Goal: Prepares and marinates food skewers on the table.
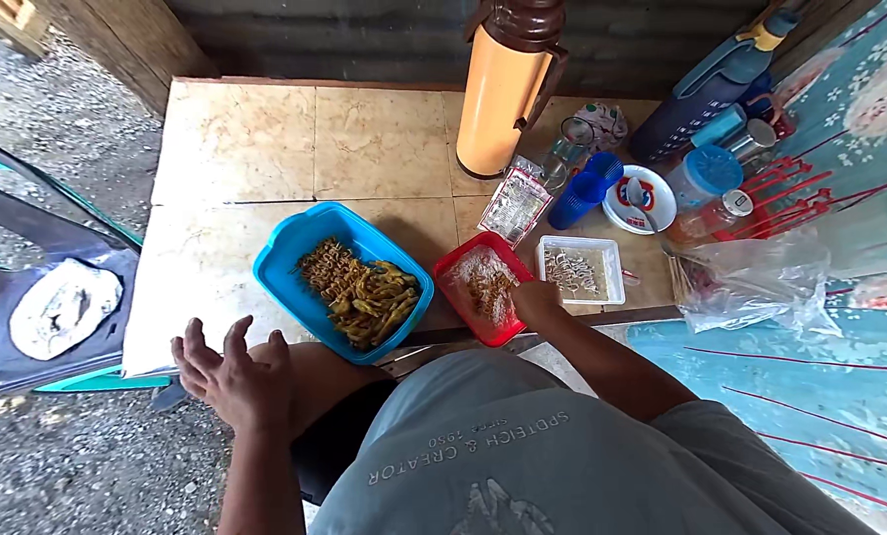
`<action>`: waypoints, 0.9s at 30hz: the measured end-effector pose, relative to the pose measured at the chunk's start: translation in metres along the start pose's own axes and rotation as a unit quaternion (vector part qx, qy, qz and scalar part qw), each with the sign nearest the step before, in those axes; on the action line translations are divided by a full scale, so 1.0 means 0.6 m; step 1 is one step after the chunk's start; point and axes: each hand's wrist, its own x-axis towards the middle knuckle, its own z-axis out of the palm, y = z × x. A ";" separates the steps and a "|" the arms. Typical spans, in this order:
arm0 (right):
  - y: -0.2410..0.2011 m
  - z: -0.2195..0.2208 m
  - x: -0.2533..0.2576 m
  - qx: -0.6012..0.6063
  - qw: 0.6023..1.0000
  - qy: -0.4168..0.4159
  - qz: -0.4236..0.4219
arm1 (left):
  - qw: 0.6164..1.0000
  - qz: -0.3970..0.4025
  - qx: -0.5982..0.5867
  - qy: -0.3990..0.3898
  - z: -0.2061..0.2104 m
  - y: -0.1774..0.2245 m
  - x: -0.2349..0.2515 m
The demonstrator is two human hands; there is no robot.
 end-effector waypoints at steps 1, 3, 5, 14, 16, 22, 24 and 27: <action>0.007 -0.008 -0.010 0.014 1.000 0.013 -0.004 | 1.000 0.000 0.000 -0.002 0.001 -0.002 0.001; 0.022 -0.013 -0.012 0.033 0.999 0.035 -0.007 | 1.000 -0.001 0.005 -0.005 0.005 -0.007 0.002; 0.031 -0.004 -0.006 0.026 0.997 0.066 -0.026 | 1.000 -0.002 0.007 -0.007 0.009 -0.006 0.005; -0.030 0.032 0.007 0.050 0.994 0.024 -0.098 | 1.000 0.002 -0.001 -0.014 -0.001 0.003 0.005; -0.022 0.026 0.002 0.038 0.996 0.025 -0.080 | 1.000 0.004 0.001 -0.008 -0.002 0.000 0.003; 0.014 -0.026 -0.006 0.068 0.993 0.093 -0.013 | 1.000 -0.006 0.004 -0.017 -0.002 0.000 0.005; 0.006 -0.022 0.022 0.057 0.993 0.105 -0.002 | 1.000 0.001 0.005 -0.014 0.003 0.001 0.006; -0.018 0.010 0.046 0.019 0.994 0.095 -0.051 | 1.000 0.002 0.004 -0.025 -0.001 0.012 0.006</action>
